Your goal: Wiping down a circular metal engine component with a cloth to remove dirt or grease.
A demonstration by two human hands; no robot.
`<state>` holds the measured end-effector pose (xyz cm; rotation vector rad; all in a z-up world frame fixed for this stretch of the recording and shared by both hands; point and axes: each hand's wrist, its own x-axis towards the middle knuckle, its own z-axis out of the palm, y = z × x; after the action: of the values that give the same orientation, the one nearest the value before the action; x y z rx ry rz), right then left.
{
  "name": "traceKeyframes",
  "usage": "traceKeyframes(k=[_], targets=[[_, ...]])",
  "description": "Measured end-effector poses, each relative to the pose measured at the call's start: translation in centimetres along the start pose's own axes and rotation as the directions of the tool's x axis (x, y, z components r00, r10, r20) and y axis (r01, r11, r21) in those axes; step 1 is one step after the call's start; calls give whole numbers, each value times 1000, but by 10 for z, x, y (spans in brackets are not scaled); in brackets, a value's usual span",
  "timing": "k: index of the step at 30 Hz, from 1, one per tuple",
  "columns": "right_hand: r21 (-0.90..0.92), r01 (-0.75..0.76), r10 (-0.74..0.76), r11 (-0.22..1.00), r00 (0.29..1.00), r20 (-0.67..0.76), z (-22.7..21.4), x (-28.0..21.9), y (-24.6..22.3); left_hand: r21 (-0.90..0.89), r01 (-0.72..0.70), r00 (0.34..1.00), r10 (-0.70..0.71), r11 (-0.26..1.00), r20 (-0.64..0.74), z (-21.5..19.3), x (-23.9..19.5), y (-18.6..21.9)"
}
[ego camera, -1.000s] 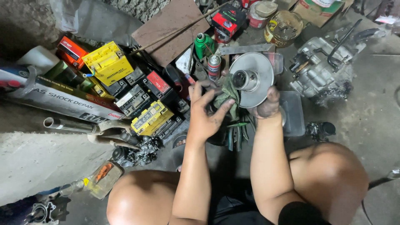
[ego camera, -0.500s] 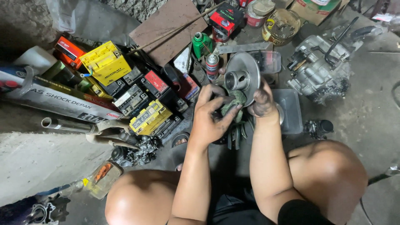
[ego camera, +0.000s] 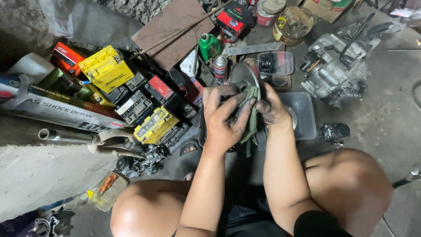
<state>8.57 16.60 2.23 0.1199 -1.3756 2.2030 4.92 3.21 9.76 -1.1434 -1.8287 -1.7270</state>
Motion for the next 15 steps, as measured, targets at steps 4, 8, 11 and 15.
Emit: traceKeyframes(k=[4, 8, 11, 15], targets=[[19, -29, 27, 999, 997, 74, -46, -4, 31, 14, 22, 1000, -22, 1000, -14, 0, 12, 2], [-59, -36, 46, 998, 985, 165, -76, -5, 42, 77, 81, 997, -80, 994, -22, 4, 17, -2], [-145, -24, 55, 989, 974, 218, -62, -6, 28, 105, 152, 988, -149, 983, -43, 7, 20, -6], [-184, -19, 65, 983, 966, 250, -46, -4, 14, 101, 287, 958, -283, 953, -55, 9, 19, -22]])
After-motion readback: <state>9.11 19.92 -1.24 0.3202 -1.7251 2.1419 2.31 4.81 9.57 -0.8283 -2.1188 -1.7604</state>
